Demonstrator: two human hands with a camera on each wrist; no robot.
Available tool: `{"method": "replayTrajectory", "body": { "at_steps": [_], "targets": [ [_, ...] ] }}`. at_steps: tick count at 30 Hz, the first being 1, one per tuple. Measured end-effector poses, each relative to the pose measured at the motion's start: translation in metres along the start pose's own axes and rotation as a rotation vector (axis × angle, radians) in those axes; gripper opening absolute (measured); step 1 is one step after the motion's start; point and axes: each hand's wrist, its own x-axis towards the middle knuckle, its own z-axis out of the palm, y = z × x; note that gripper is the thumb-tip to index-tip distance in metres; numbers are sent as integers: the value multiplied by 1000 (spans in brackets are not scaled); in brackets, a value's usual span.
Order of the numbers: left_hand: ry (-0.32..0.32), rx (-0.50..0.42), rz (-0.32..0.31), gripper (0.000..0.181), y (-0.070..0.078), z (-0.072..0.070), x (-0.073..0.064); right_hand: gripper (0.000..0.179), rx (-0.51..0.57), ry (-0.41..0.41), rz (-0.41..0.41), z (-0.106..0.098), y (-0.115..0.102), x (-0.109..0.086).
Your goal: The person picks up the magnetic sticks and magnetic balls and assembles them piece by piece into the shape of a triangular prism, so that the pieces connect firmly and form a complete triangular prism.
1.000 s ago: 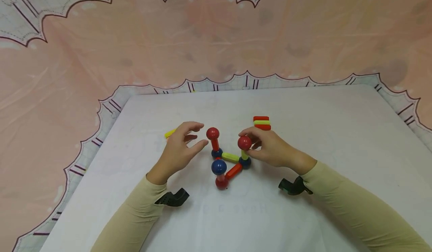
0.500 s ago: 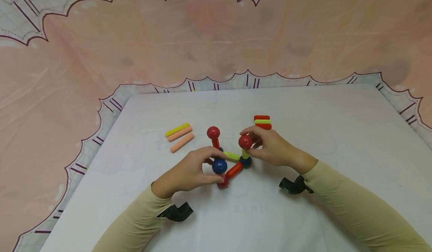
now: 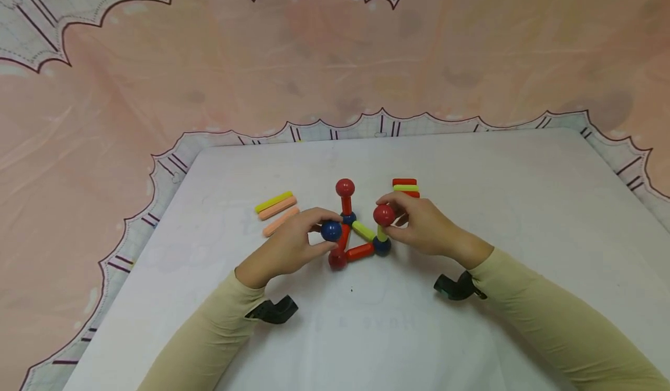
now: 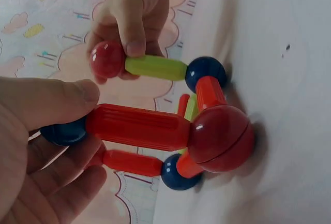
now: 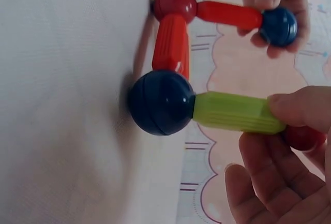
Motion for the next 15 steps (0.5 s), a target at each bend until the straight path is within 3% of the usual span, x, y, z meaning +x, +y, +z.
{"method": "replayTrajectory", "body": {
  "at_steps": [8, 15],
  "targets": [
    [85, 6, -46, 43, -12, -2, 11, 48, -23, 58, 28, 2, -1, 7],
    [101, -10, -89, 44, -16, -3, 12, 48, -26, 74, 29, 5, -3, 13]
  ]
}}
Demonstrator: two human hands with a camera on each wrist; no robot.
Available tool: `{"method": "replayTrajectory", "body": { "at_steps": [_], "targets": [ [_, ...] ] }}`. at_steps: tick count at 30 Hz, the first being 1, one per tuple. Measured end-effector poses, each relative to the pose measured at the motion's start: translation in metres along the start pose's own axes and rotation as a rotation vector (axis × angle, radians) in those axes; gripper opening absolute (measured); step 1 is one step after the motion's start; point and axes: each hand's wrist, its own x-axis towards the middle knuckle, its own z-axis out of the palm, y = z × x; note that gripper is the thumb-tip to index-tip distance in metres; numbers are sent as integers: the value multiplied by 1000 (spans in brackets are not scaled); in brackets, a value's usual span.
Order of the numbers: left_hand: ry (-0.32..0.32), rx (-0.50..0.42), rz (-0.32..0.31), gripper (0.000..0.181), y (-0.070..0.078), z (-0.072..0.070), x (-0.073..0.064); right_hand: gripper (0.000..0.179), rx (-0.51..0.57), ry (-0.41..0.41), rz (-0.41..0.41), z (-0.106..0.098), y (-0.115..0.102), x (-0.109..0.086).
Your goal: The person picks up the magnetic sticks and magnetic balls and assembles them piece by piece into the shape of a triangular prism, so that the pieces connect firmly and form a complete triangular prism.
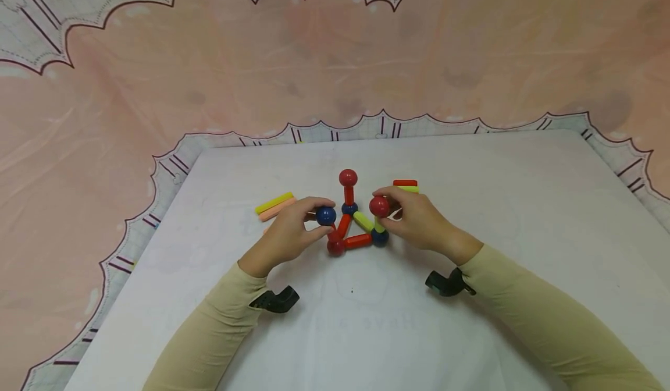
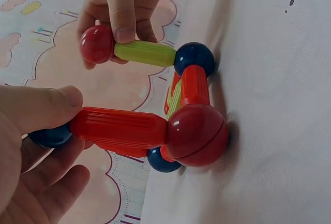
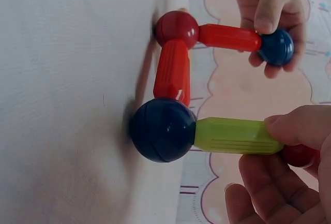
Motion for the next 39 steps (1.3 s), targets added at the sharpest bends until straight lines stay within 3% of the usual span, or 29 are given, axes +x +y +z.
{"method": "replayTrajectory", "body": {
  "at_steps": [8, 11, 17, 20, 25, 33, 39],
  "targets": [
    [1, -6, 53, 43, -1, 4, 2, 50, 6, 6, 12, -1, 3, 0],
    [-9, -2, 43, 48, 0, 3, 2, 50, 9, 7, 6, 0, 3, 0],
    [8, -32, -42, 62, -4, -9, -4, 52, 16, -4, 9, 1, 2, 0],
    [58, -39, -75, 55, -13, -20, -10, 56, 22, -10, 14, 1, 2, 0],
    [112, 37, -155, 44, -33, -33, -17, 58, 33, -22, 35, 0, 1, 0],
    [48, 136, -304, 40, -61, -36, -20, 57, 51, -40, 64, 0, 3, 0],
    [30, 166, -356, 40, -69, -34, -19, 56, 55, -42, 61, 1, 3, 0]
  ]
}}
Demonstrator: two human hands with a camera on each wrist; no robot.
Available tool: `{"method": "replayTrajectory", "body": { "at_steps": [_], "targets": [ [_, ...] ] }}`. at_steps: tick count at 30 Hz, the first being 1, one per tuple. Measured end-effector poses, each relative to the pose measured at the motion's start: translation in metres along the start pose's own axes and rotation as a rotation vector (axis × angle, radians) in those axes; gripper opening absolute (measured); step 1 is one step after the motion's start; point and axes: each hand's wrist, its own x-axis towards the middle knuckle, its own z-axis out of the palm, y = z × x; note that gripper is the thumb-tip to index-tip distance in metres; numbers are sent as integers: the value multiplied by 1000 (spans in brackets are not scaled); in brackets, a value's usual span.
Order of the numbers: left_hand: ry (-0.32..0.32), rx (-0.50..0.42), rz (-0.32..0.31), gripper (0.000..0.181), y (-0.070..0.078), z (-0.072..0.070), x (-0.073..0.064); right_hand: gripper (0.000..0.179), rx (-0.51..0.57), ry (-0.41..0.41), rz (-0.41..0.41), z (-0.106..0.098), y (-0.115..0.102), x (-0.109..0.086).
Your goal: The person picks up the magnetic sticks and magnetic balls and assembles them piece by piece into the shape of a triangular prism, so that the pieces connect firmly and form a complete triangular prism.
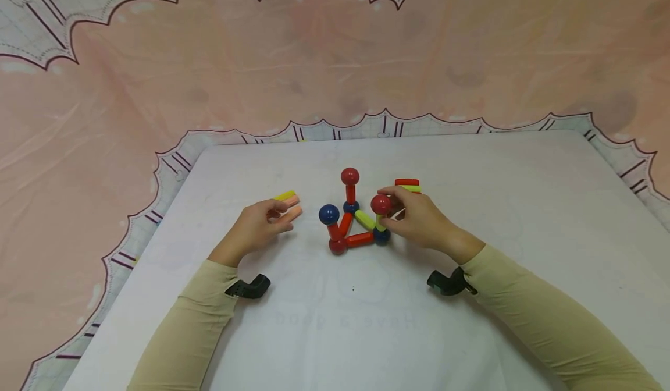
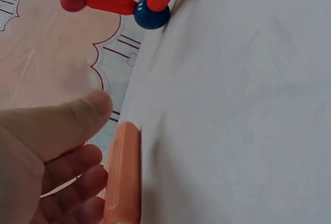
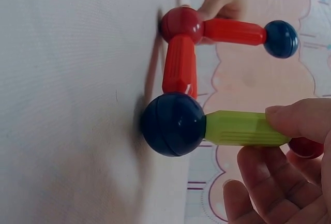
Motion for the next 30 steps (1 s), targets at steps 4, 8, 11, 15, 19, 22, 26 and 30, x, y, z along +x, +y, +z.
{"method": "replayTrajectory", "body": {
  "at_steps": [4, 8, 11, 15, 19, 22, 26, 30],
  "targets": [
    [-22, 31, -21, 38, -3, 1, 3, 56, 3, -2, 6, 0, 0, 0],
    [-45, 36, -38, 36, -3, 2, 4, 55, 4, -3, 12, 0, 0, 0],
    [-48, 46, -43, 34, -3, 4, 5, 54, 4, -1, 14, 0, 0, 0],
    [-34, 68, -28, 31, -7, 8, 7, 54, -1, -3, 11, 1, 1, 0],
    [-7, 82, -5, 26, -9, 12, 8, 54, -1, -5, 10, 1, 1, 0],
    [12, 71, 1, 24, -6, 12, 6, 54, 1, -7, 15, 2, 1, 1],
    [65, 6, 43, 28, 7, 8, 2, 53, -2, -7, 28, 3, 1, 1],
    [135, -79, 126, 28, 24, 1, -3, 53, -2, -4, 35, 3, 2, 2]
  ]
}}
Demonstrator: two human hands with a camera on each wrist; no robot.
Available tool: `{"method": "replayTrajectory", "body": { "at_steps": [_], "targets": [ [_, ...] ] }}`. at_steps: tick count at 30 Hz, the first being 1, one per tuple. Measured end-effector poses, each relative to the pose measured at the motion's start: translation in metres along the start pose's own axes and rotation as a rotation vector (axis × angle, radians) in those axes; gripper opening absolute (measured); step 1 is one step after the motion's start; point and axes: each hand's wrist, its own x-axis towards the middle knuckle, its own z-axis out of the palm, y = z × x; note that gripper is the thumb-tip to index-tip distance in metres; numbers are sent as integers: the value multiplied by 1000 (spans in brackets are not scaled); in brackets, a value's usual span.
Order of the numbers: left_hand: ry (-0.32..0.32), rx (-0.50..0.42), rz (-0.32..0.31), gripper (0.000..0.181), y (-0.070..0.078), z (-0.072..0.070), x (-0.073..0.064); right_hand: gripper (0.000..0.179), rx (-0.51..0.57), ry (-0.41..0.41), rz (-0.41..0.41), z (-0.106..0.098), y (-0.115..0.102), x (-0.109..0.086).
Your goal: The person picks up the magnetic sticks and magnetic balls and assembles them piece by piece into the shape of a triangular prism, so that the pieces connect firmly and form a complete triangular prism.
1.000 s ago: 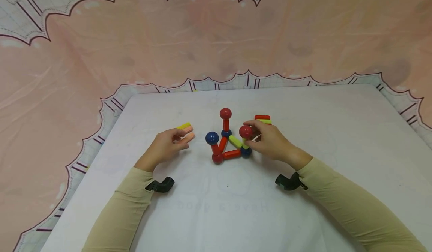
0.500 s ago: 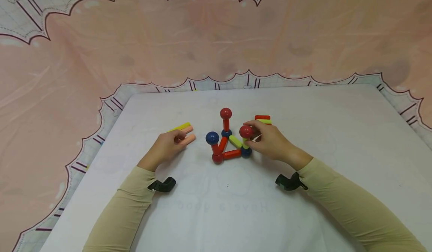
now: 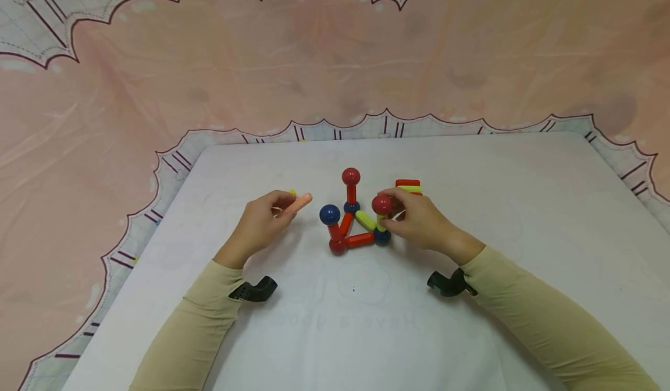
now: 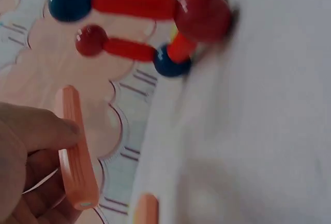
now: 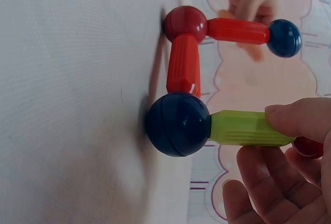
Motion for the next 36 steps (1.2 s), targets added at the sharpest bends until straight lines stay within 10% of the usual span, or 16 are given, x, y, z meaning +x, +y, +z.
{"method": "replayTrajectory", "body": {
  "at_steps": [11, 23, 36],
  "targets": [
    [103, -198, 126, 29, 50, -5, -1, 52, 4, -4, -5, -1, 0, -1],
    [36, -347, 285, 32, 93, 7, 4, 47, 15, 14, -29, 0, 3, -2],
    [-20, -239, 353, 23, 101, 35, 10, 47, -5, 49, -77, -6, 1, -3]
  ]
}}
